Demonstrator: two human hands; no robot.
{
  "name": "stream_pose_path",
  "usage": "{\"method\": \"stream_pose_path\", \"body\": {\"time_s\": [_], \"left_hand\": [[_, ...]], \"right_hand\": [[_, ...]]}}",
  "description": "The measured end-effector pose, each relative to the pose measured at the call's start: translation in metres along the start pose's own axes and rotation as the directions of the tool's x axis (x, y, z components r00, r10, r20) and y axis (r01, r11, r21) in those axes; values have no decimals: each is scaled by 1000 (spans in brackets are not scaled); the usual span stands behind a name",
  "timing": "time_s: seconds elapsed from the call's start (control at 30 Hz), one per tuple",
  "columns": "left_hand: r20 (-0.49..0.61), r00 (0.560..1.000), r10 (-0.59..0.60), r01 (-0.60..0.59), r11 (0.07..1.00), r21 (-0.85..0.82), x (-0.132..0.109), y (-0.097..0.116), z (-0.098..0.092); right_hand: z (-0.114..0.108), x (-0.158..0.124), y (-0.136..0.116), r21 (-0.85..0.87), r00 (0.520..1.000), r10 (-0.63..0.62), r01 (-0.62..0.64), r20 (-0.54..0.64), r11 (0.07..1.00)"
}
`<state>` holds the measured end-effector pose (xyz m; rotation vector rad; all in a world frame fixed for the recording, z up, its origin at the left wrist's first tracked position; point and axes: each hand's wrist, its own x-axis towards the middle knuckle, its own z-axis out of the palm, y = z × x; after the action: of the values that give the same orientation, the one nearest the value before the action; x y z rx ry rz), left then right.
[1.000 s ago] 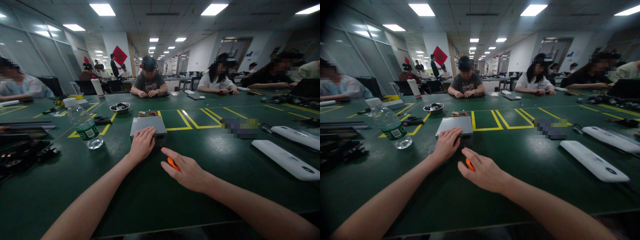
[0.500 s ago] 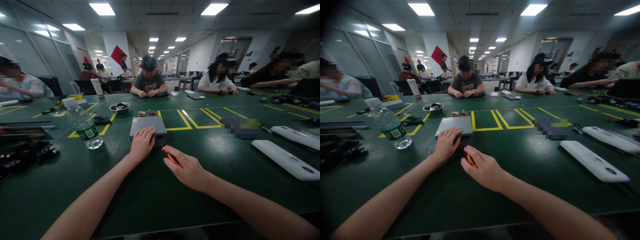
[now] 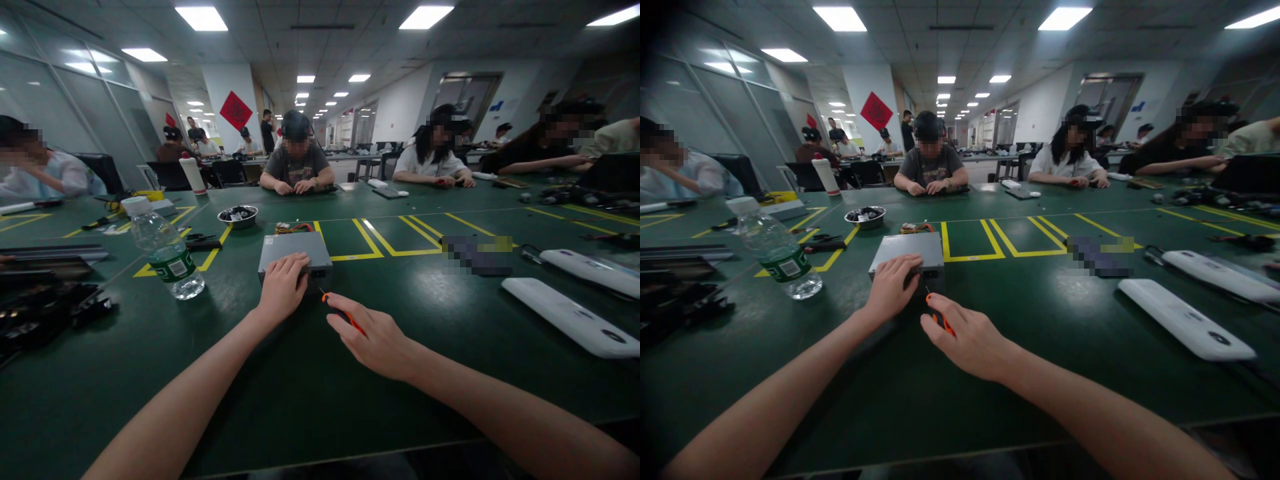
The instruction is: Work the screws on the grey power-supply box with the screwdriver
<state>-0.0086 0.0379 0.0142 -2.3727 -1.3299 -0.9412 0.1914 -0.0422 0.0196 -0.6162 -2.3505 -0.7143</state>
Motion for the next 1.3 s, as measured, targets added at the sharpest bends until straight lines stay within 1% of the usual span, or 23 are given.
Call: {"method": "stream_pose_path", "body": {"time_s": [0.1, 0.23, 0.4, 0.5, 0.57, 0.67, 0.77, 0.83, 0.97, 1.1, 1.3], "left_hand": [[8, 1000, -8, 8, 1000, -2, 1, 0, 0], [20, 1000, -21, 21, 1000, -5, 1, 0, 0], [35, 999, -35, 35, 999, -9, 2, 0, -1], [40, 998, -43, 43, 999, -2, 2, 0, -1], [40, 998, -44, 44, 999, 4, 2, 1, -1], [38, 998, -44, 44, 999, 10, 3, 1, -2], [34, 999, -41, 41, 999, 11, 2, 2, -2], [27, 999, -36, 35, 999, 8, 2, 2, -2], [22, 999, -26, 26, 1000, -1, 1, 2, -3], [20, 1000, -3, 3, 1000, -1, 0, 2, -3], [18, 1000, 19, -19, 1000, 9, -1, 1, -2]], "right_hand": [[2, -2, 2, 4, 999, -31, 31, -34, 1000], [1, -1, 4, 0, 998, 4, -4, -63, 1000], [3, 0, 0, -8, 1000, 20, -20, -14, 1000], [4, -1, -1, -6, 999, -18, 18, 28, 1000], [4, -1, -1, -2, 999, -44, 44, 25, 999], [1, 0, 2, 16, 997, -59, 60, -46, 998], [-2, 1, 6, 42, 985, -82, 89, -149, 995], [-5, 1, 8, 46, 977, -95, 106, -190, 993], [-8, -2, 15, 32, 974, -74, 82, -214, 996], [-9, -5, 22, -2, 978, -35, 35, -205, 999], [-10, -4, 25, -23, 976, -20, 15, -218, 1000]]}}
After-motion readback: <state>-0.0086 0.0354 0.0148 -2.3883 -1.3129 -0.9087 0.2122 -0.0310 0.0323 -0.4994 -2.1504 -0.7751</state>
